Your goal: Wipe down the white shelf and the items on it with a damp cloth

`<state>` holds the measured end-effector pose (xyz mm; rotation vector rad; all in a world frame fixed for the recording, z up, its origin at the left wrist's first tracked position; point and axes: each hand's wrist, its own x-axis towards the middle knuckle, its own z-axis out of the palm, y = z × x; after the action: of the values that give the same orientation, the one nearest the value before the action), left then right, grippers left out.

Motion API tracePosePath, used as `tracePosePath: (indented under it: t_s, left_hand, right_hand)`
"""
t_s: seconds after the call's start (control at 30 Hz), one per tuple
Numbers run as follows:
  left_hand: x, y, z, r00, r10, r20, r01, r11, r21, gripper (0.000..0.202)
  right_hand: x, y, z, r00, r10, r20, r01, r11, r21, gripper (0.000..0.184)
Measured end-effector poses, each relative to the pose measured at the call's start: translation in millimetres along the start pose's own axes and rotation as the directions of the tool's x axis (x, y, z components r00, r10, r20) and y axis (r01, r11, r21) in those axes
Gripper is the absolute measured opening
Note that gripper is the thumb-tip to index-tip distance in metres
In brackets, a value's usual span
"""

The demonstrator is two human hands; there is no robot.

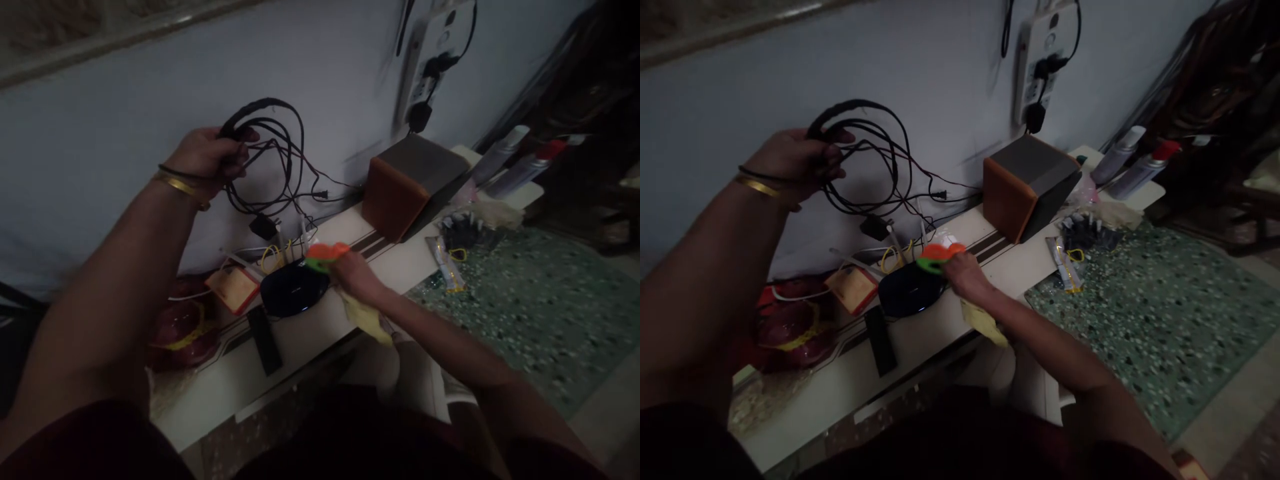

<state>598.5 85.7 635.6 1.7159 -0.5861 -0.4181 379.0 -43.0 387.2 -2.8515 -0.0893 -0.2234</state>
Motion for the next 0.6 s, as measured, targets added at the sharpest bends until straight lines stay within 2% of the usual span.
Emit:
tracePosePath:
  t_s: [0.07, 0.13, 0.23, 0.3, 0.4, 0.5, 0.53, 0.6]
  left_hand:
    - [-1.0, 4.9, 0.0, 1.0, -0.01, -0.022, 0.011, 1.0, 0.02, 0.03]
    - [-0.5, 10.7, 0.7, 0.999, 0.019, -0.038, -0.017, 0.998, 0.054, 0.031]
    - [1.7, 19.8, 4.5, 0.998, 0.049, -0.026, -0.046, 0.993, 0.111, 0.03]
    - [2.2, 25.1, 9.6, 0.999, 0.046, -0.008, -0.044, 0.99, 0.134, 0.031]
    - [0.0, 29.4, 18.2, 0.998, 0.062, -0.011, -0.06, 0.99, 0.128, 0.032]
    - [-2.8, 28.0, 22.3, 0.998, 0.058, -0.011, -0.057, 0.994, 0.098, 0.032]
    - [-3.1, 26.8, 22.2, 0.999, 0.05, -0.011, -0.049, 0.995, 0.088, 0.032]
    - [-2.4, 24.3, 20.5, 1.0, 0.025, -0.016, -0.024, 0.997, 0.069, 0.03]
  right_hand:
    - [-11.3, -35.7, 19.9, 0.991, -0.128, 0.048, 0.127, 0.991, 0.04, 0.02]
    - [-18.0, -60.8, 44.5, 0.972, -0.217, 0.088, 0.213, 0.976, 0.048, 0.021]
    - [-25.2, -67.0, 71.4, 0.959, -0.278, 0.058, 0.274, 0.959, 0.073, 0.027]
    - [-32.5, -51.1, 78.4, 0.976, -0.216, -0.026, 0.218, 0.972, 0.09, 0.031]
    - [-46.6, -13.8, 80.6, 0.99, 0.043, -0.134, -0.034, 0.997, 0.067, 0.041]
    - [-55.4, 18.9, 81.1, 0.979, 0.198, -0.052, -0.197, 0.98, 0.033, 0.059]
    - [-54.9, 27.6, 80.2, 0.978, 0.21, 0.005, -0.21, 0.977, 0.027, 0.06]
    - [-46.8, 43.9, 74.1, 0.968, 0.229, 0.098, -0.232, 0.973, 0.015, 0.048]
